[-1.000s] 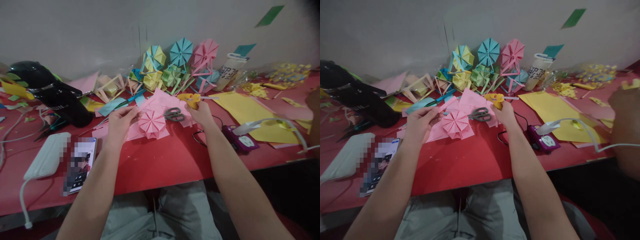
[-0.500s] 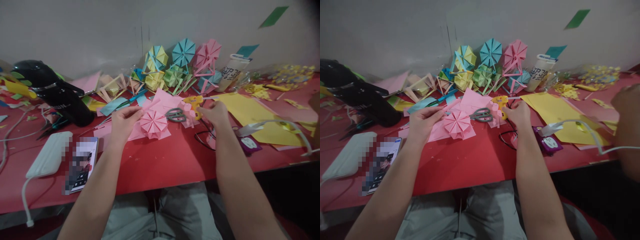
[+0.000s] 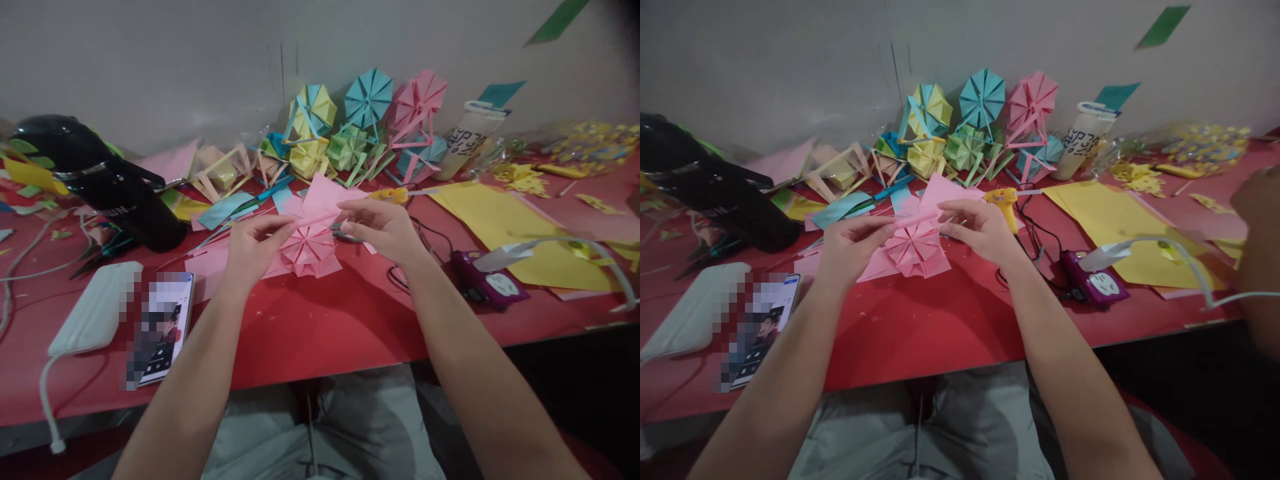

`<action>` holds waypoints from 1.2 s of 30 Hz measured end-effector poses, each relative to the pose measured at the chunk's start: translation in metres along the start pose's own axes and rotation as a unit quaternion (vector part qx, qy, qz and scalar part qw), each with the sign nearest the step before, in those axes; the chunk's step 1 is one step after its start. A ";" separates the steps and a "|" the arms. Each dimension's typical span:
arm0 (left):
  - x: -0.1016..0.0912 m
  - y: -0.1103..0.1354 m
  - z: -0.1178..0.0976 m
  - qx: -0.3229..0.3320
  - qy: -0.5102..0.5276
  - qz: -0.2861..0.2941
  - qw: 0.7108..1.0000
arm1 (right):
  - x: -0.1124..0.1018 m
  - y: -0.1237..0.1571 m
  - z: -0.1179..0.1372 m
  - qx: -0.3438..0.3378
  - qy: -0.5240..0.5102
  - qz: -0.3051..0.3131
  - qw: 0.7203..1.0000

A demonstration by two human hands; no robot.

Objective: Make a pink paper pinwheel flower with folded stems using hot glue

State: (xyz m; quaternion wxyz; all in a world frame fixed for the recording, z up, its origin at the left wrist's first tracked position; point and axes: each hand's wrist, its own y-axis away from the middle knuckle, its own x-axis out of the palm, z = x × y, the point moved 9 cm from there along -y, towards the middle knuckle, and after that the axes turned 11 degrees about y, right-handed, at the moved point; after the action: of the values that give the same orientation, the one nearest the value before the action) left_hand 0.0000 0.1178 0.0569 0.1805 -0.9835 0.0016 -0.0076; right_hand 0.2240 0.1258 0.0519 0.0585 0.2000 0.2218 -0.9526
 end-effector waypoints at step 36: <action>0.003 0.004 0.039 -0.159 0.082 -0.004 0.984 | 0.034 0.006 -0.009 0.020 -0.201 0.020 0.979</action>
State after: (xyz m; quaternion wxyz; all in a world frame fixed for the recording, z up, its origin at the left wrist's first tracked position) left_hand 0.0038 0.1277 0.0191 0.0211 -0.9958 0.0136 -0.0883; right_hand 0.1978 0.1235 0.0282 0.1174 0.0103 0.1826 -0.9761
